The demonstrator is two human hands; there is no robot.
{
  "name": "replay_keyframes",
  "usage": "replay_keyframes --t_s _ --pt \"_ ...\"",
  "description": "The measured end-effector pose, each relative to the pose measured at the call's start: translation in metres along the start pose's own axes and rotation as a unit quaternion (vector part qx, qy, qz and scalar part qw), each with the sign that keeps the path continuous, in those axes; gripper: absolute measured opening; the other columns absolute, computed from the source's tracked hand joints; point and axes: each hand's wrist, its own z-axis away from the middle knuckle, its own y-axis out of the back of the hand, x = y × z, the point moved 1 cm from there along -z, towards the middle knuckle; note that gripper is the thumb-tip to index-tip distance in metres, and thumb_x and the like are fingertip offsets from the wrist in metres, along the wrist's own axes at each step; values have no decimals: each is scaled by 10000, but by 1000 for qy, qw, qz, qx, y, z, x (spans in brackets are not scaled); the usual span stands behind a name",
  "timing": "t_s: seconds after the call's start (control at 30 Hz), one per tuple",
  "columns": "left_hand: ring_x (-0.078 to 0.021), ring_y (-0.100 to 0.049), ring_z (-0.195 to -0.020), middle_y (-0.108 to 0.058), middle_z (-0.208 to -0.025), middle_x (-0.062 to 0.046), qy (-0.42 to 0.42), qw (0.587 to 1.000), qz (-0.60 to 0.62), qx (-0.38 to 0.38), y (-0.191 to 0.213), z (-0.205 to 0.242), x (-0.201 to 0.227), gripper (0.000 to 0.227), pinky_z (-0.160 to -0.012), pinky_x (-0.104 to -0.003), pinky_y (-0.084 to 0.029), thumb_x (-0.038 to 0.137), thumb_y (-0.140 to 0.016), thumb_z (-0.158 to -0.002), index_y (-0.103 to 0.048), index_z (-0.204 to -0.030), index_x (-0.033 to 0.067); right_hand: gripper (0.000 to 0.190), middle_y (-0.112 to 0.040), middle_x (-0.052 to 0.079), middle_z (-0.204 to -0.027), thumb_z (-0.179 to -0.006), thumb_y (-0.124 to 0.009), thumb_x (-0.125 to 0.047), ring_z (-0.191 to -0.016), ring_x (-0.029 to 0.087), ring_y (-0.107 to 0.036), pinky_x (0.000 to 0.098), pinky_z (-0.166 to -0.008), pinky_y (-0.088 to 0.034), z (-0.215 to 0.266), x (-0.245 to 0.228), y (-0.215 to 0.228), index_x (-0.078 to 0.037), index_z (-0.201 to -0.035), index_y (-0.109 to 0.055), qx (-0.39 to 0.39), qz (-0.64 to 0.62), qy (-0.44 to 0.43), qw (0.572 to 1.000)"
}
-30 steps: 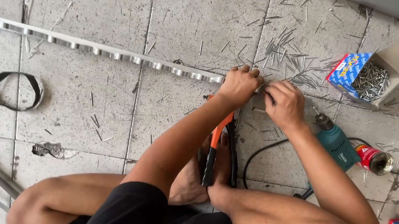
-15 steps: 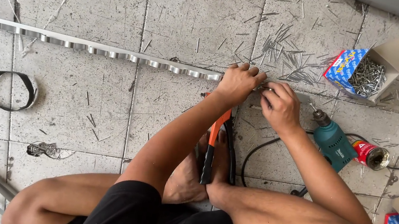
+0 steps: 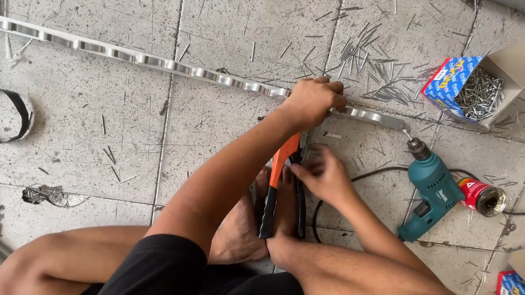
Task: The person sits on the floor and uses a nail gun to fasten nails into a long, silver metal frame. They then switch to a power drill to drive screws into the same frame, alternating between the two tools to secure the structure.
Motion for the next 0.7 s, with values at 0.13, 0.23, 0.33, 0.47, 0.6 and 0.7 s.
replay_keyframes --t_s 0.13,0.23,0.33,0.47,0.6,0.7 --pt "-187 -646 -947 -624 -965 107 -7 1000 -18 -6 10 0 3 230 -777 -373 -588 236 -861 -735 -716 -839 381 966 -692 289 -1066 -678 -884 -439 -1023 438 -699 535 -841 -588 -16 -27 -20 60 -1388 -460 -11 33 -82 996" --pt "-207 -663 -993 -641 -1005 87 -2 1000 -11 -29 12 -3 4 225 -829 -398 -594 218 -845 -754 -731 -870 373 403 -644 130 -640 -735 -869 -143 -490 213 -646 318 -405 -493 -19 -35 -25 14 -940 -560 -31 -170 -160 972" --pt "-248 -674 -1001 -658 -1016 56 27 997 46 -48 -1 -9 -6 198 -839 -428 -599 217 -828 -757 -746 -861 363 267 -528 77 -595 -847 -786 -58 -467 123 -516 233 -341 -357 4 -51 -7 22 -944 -550 -29 -287 -227 930" --pt "-255 -709 -964 -678 -977 59 38 993 99 -61 -17 -14 -13 163 -820 -451 -610 243 -813 -750 -759 -839 369 290 -383 -5 -582 -950 -717 -183 -451 109 -428 227 -301 -331 36 -30 32 -20 -799 -531 5 -276 -246 929" --pt "-250 -711 -910 -672 -933 78 12 997 79 -24 -9 -14 -12 204 -786 -443 -614 218 -821 -713 -755 -798 391 351 -337 -52 -573 -1018 -659 -247 -455 73 -382 235 -301 -319 71 7 59 -88 -760 -482 104 -277 -173 939" --pt "-221 -706 -894 -655 -907 99 5 997 75 -8 -3 -7 -9 171 -783 -427 -614 244 -822 -725 -734 -808 365 292 -460 39 -552 -1021 -640 -142 -488 100 -447 266 -306 -369 83 17 89 -65 -758 -537 150 -185 -58 969"
